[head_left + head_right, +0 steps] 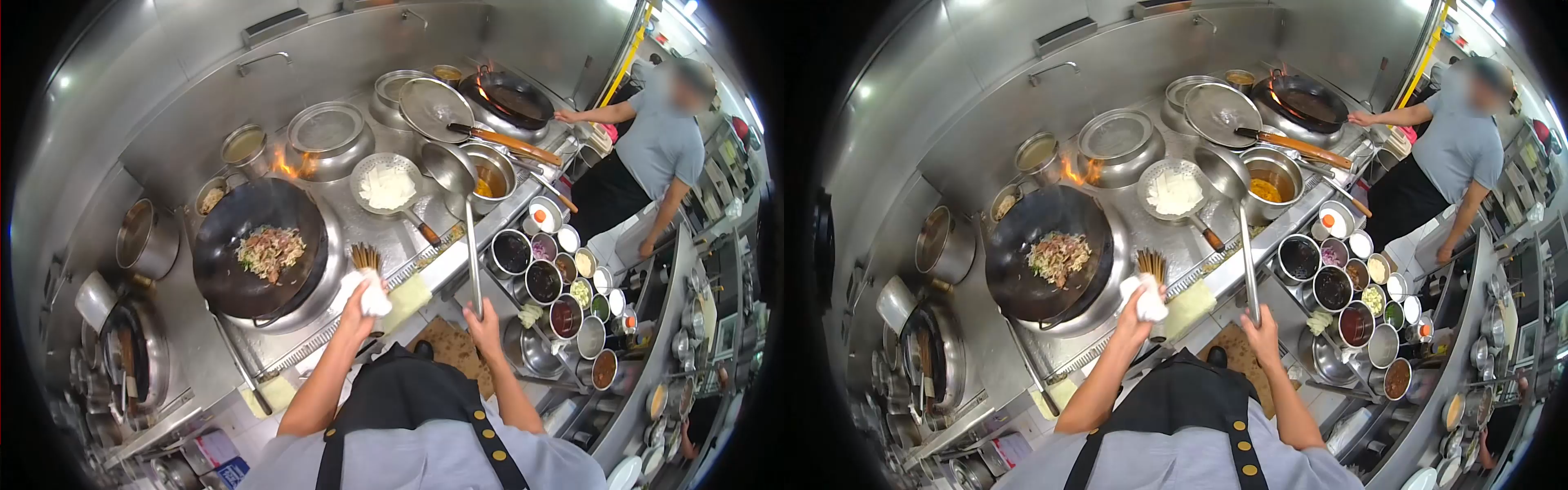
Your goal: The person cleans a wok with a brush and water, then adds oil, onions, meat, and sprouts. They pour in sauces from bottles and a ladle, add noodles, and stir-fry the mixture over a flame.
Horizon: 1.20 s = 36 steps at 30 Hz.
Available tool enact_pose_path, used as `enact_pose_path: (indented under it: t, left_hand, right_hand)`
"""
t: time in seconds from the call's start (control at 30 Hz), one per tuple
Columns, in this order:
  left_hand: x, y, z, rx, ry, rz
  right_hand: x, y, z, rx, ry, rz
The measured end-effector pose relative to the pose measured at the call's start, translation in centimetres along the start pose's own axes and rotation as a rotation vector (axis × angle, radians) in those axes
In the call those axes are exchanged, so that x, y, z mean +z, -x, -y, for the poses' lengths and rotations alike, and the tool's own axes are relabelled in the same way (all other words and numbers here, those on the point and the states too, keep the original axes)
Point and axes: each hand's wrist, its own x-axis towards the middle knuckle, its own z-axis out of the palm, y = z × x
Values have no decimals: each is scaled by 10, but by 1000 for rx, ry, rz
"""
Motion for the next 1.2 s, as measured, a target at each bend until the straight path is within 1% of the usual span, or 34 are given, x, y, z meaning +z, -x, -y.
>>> enact_pose_path:
  t: [0.07, 0.1, 0.17, 0.23, 0.27, 0.3, 0.33, 0.37, 0.43, 0.47, 0.5, 0.57, 0.63, 0.7, 0.77, 0.8, 0.83, 0.9, 0.97, 1.03, 1.13, 1.17, 1.2]
  left_hand:
    - [1, -74, 36, -44, 91, -99]
    - [7, -99, 45, -46, 89, -104]
    - [18, -146, 58, -205, 159, -23]
    - [17, -199, 78, -217, 174, -38]
    - [18, -224, 85, -237, 187, -50]
    - [23, -245, 91, -232, 188, -45]
    - [28, -262, 97, -157, 180, -76]
    - [44, -267, 97, -82, 173, -111]
    - [57, -275, 99, -96, 183, -157]
    - [53, -282, 100, -65, 48, -87]
    - [48, -287, 98, -26, -87, -23]
    - [91, -248, 66, -74, -18, -145]
    - [91, -218, 46, -86, -9, -98]
    - [88, -177, 26, -51, -58, -14]
    - [113, -107, -11, -21, -65, -77]
    - [119, -73, -32, -21, -65, -113]
    - [118, -42, -51, -24, -65, -145]
    - [102, 11, -87, 13, -194, -204]
    - [76, 61, -121, 57, -392, -284]
    - [73, 106, -146, 292, -699, -258]
    - [39, 145, -177, 366, -1184, -427]
    - [26, 152, -184, 374, -1193, -429]
    - [9, 155, -190, 357, -1523, -599]
  right_hand:
    - [-22, 15, -33, 141, -66, -12]
    - [-35, 22, -49, 195, -85, -13]
    - [-59, 33, -74, 204, -45, -54]
    - [-86, 36, -71, -9, 185, -89]
    - [-95, 39, -70, -17, 182, -88]
    - [-105, 42, -70, 170, 102, -79]
    - [-112, 40, -72, 359, 22, -69]
    - [-118, 35, -75, 356, 25, -66]
    - [-125, 32, -79, 427, -20, -38]
    - [-125, 29, -80, 433, -19, -17]
    - [-122, 20, -80, 379, -26, -22]
    - [-112, 2, -72, 239, -45, 21]
    - [-101, -14, -60, 375, -192, 125]
    - [-84, -35, -40, 326, -224, 169]
    - [-64, -53, -23, 229, -262, 236]
    - [-55, -61, -1, 205, -268, 274]
    - [-44, -67, 21, 182, -273, 305]
    - [-23, -79, 52, 178, -372, 430]
    - [7, -91, 70, 196, -482, 568]
    - [42, -102, 93, 255, -544, 721]
    - [115, -124, 123, 236, -540, 927]
    - [142, -128, 135, 231, -524, 981]
    - [169, -132, 142, 226, -518, 1036]
